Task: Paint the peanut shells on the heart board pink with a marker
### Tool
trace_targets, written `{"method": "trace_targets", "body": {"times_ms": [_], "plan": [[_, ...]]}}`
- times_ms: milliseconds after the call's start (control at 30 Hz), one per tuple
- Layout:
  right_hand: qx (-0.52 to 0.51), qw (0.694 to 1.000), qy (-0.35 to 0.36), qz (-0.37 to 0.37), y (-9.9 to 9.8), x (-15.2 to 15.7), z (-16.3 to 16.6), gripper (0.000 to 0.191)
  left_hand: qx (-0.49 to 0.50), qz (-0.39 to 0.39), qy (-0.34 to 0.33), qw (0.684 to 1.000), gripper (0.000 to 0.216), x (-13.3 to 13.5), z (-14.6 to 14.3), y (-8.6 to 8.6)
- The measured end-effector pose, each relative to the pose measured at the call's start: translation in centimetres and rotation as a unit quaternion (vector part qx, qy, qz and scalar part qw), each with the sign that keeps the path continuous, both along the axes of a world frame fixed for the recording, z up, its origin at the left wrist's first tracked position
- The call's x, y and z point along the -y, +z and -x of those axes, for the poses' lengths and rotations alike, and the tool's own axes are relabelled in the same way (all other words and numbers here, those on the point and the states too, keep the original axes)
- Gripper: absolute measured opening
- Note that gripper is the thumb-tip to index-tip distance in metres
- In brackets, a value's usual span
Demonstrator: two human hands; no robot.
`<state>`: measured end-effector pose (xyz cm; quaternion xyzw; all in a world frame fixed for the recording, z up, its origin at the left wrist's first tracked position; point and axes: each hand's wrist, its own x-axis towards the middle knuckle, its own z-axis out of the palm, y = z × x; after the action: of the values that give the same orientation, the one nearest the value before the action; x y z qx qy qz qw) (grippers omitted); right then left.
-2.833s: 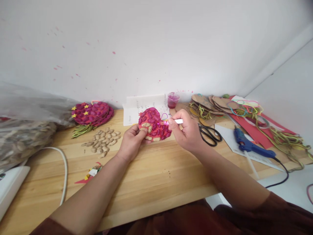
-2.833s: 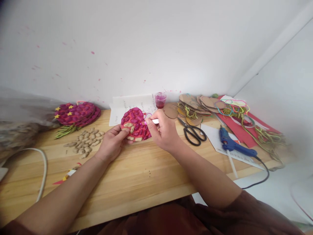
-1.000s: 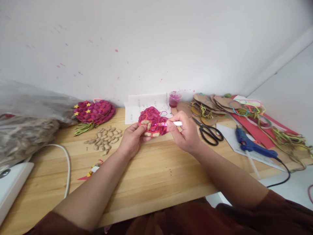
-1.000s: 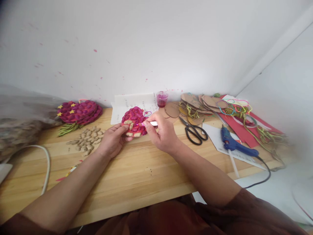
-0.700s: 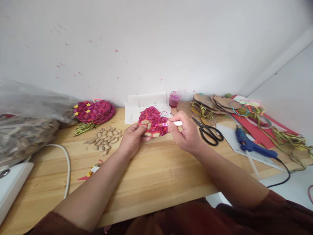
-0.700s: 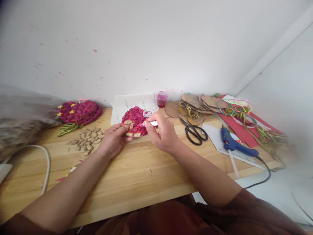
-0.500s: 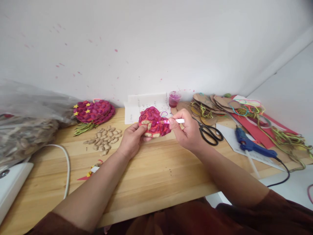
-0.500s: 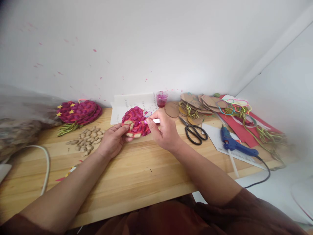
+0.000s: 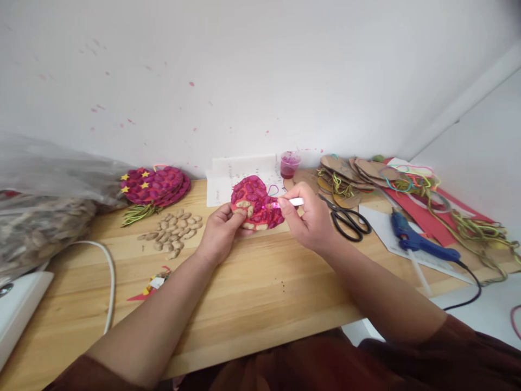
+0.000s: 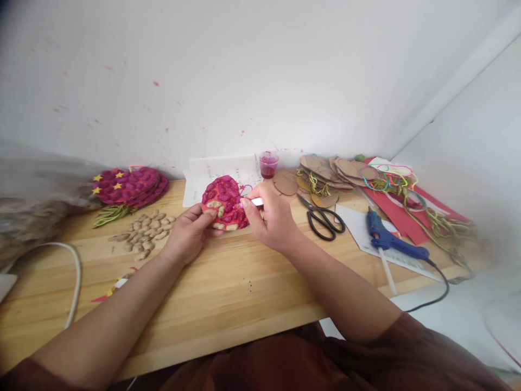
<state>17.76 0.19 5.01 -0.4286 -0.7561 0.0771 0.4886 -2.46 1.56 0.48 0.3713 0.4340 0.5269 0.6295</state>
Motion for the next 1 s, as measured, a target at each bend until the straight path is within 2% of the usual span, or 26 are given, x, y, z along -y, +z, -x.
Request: {"method": "trace_targets", "body": {"times_ms": [333,767,1000], "plan": [[-0.036,0.999,-0.020,0.031,0.33,-0.36,-0.45,0.016,-0.048,-0.031,-0.022,0.998,0.045,0.42,-0.36,0.15],[0.003,1.000,-0.024,0.016,0.35,0.19,-0.07,0.013,-0.039,-0.026,-0.010,0.999,0.045,0.41,-0.39,0.17],[0.012,1.000,0.009,0.026,-0.07,0.36,0.40,0.010,-0.025,-0.031,-0.013,0.999,0.042,0.26,-0.15,-0.20]]}}
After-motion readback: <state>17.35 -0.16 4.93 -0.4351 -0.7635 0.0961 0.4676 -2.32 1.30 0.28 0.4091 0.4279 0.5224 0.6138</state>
